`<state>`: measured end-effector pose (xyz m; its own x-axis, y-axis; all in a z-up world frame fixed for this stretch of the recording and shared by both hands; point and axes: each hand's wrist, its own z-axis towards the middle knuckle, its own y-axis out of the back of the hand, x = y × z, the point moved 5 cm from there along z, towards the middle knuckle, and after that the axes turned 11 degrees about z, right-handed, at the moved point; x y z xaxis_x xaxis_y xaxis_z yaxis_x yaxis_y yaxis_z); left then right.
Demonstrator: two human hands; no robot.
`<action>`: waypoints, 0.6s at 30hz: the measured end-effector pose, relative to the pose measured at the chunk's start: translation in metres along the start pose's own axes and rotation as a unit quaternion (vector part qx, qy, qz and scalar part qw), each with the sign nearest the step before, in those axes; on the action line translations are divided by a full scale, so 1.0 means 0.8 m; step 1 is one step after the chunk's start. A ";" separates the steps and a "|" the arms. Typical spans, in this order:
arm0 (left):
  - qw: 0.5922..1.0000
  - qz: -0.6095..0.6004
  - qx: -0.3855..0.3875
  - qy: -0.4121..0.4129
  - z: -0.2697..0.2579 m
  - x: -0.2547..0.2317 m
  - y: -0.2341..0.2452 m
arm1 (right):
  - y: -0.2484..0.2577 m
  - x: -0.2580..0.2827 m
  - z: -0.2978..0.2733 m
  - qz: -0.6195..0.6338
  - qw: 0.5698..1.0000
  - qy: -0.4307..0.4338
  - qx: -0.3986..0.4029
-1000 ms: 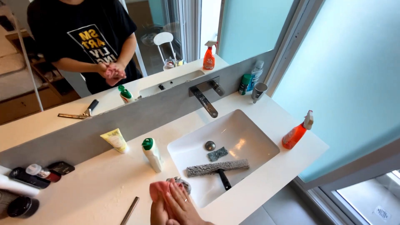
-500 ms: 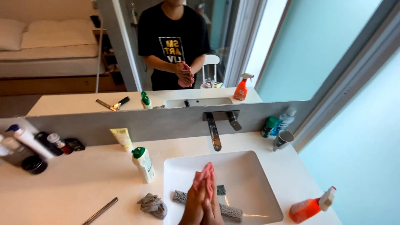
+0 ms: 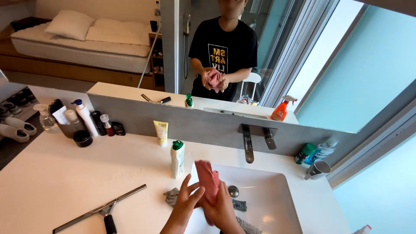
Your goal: Cleaning the bathroom mirror and countertop with a scrubber, squeegee, and cloth.
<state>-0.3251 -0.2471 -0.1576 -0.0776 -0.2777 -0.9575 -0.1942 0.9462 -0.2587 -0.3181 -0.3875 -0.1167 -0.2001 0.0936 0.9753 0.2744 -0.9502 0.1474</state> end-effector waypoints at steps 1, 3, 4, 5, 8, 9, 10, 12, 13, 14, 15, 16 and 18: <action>0.999 0.003 -0.005 0.052 -0.009 -0.015 -0.006 | -0.009 0.033 -0.009 -0.031 0.998 0.055 0.000; 0.999 -0.009 0.019 0.025 -0.002 -0.033 0.005 | -0.027 0.036 -0.012 0.028 0.997 0.053 0.038; 0.999 -0.023 0.042 0.004 -0.002 -0.040 0.010 | -0.037 0.036 -0.019 0.087 0.992 0.043 0.077; 0.999 -0.022 0.045 0.006 -0.007 -0.048 0.021 | -0.039 0.035 -0.019 0.087 0.993 0.042 0.073; 0.992 0.021 0.116 -0.035 -0.027 -0.058 0.065 | -0.058 0.015 -0.032 0.262 0.958 -0.109 0.052; 0.988 0.053 0.137 -0.045 -0.024 -0.056 0.085 | -0.065 0.015 -0.030 0.314 0.941 -0.118 0.032; 0.982 0.085 0.160 -0.048 -0.027 -0.048 0.104 | -0.071 0.011 -0.037 0.368 0.921 -0.131 0.007; 0.986 0.063 0.156 -0.024 -0.040 -0.050 0.149 | -0.094 0.018 -0.052 0.394 0.911 -0.121 -0.029; 0.988 0.037 0.147 -0.009 -0.043 -0.055 0.171 | -0.103 0.023 -0.056 0.415 0.902 -0.105 -0.058; 0.988 0.041 0.150 -0.009 -0.049 -0.057 0.194 | -0.123 0.025 -0.060 0.419 0.900 -0.102 -0.061; 0.987 0.013 0.158 0.008 -0.054 -0.059 0.217 | -0.139 0.027 -0.063 0.407 0.905 -0.088 -0.084; 0.986 -0.018 0.164 0.029 -0.064 -0.057 0.238 | -0.154 0.029 -0.071 0.394 0.909 -0.079 -0.107; 0.980 -0.047 0.184 0.065 -0.102 -0.074 0.265 | -0.189 0.026 -0.088 0.364 0.920 -0.074 -0.123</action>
<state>-0.4415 -0.0436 -0.1456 -0.2057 -0.3632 -0.9087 0.1564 0.9044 -0.3969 -0.4299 -0.2632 -0.1306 0.0871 -0.5729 0.8150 0.0597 -0.8136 -0.5783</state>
